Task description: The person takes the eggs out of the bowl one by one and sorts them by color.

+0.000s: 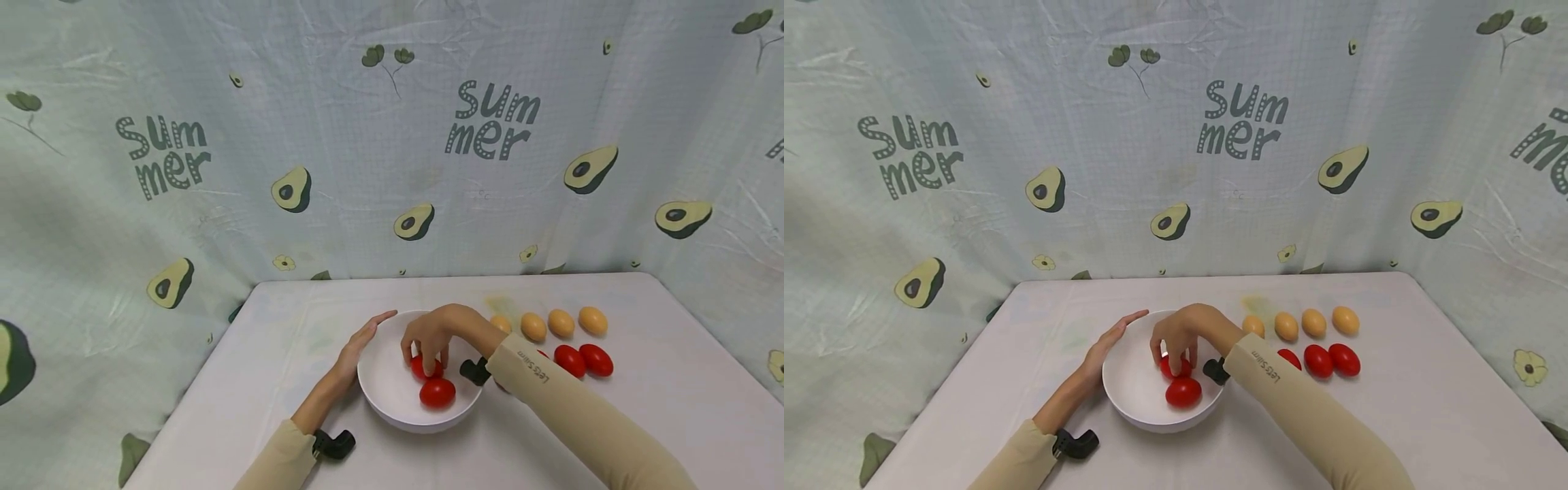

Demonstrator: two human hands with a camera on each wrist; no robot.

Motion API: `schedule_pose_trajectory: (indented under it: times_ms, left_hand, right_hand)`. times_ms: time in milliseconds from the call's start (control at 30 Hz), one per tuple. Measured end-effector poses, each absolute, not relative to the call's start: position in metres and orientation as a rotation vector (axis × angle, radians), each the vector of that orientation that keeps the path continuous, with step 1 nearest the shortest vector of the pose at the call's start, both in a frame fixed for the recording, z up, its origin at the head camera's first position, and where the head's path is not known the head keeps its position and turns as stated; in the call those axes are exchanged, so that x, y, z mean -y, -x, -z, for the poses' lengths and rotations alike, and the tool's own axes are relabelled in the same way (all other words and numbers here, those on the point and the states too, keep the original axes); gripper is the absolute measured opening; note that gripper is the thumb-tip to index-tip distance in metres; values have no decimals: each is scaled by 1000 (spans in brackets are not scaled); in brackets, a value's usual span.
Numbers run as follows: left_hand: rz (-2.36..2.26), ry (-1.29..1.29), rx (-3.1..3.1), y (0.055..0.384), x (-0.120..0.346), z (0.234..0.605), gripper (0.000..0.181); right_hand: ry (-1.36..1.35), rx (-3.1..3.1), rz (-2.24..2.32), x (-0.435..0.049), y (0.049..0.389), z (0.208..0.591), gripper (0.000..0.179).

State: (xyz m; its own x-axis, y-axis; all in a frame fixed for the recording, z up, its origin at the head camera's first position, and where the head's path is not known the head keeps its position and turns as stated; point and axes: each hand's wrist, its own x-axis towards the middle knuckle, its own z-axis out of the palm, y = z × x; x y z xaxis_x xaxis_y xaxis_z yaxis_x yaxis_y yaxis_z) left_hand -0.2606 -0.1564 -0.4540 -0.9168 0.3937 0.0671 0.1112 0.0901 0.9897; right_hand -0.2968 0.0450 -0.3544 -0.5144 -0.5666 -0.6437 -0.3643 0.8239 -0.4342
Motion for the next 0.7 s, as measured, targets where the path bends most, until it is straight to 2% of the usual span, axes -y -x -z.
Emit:
schedule_pose_trajectory:
  times_ms: [700]
  left_hand:
    - [-1921, -475, -2169, 259, 156, 456, 55]
  right_hand:
    - [942, -2346, 452, -81, 288, 324, 39]
